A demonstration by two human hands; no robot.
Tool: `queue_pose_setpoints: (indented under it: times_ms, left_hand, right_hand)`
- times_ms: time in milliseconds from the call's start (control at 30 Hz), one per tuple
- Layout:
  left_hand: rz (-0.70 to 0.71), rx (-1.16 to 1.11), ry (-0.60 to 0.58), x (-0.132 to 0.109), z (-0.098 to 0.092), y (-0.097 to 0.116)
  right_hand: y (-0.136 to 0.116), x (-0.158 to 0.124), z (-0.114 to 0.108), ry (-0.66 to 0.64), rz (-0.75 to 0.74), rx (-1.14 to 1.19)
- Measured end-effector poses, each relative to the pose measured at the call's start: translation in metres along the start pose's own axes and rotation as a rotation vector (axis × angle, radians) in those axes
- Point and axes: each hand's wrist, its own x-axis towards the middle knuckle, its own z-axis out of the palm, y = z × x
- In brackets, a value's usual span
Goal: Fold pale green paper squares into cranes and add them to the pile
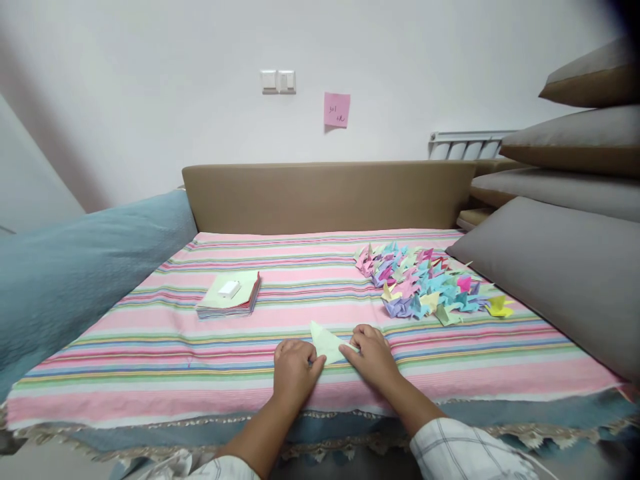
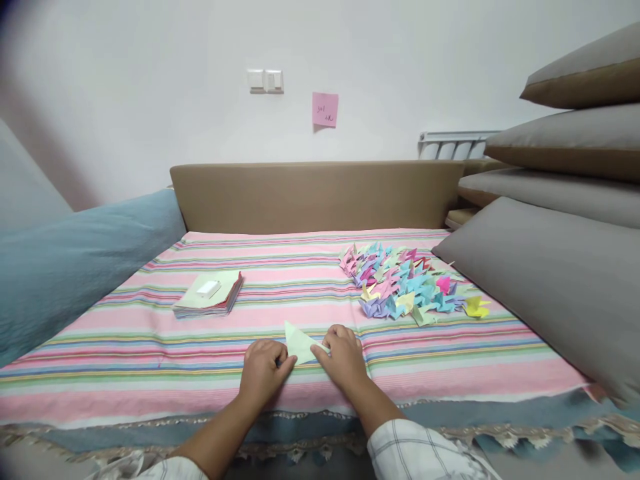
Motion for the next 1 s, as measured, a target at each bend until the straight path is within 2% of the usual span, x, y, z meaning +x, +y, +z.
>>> queue_pose_setpoints:
  times_ms: [100, 300, 467, 567, 667, 800, 900, 1000]
  left_hand:
    - [-0.019, 0.011, 0.008, -0.001, 0.000, 0.000]
    - [0.039, 0.047, 0.062, -0.004, 0.003, -0.002]
    - [-0.009, 0.043, 0.046, -0.003, 0.003, -0.001]
    - [-0.054, -0.056, 0.018, -0.001, 0.002, -0.003]
    - [-0.163, -0.304, 0.005, 0.003, 0.001, -0.009]
    - [-0.375, -0.852, 0.000, 0.010, -0.002, -0.013]
    - [-0.493, -1.240, -0.034, 0.014, -0.007, -0.008]
    - [-0.561, -1.398, -0.056, 0.015, -0.012, 0.000]
  right_hand:
    - [-0.001, 0.001, 0.000, 0.000, 0.009, -0.023]
    - [-0.003, 0.001, 0.000, 0.010, 0.017, -0.034]
    - [-0.007, -0.001, 0.004, 0.002, -0.048, 0.001]
    - [-0.010, -0.003, 0.006, 0.003, -0.049, 0.048]
    - [-0.012, -0.003, 0.007, 0.013, -0.009, 0.175]
    - [-0.015, -0.005, 0.008, -0.050, -0.006, 0.511]
    - [-0.019, -0.009, 0.009, -0.082, -0.007, 0.718]
    - [-0.023, -0.013, 0.008, -0.109, 0.009, 0.836]
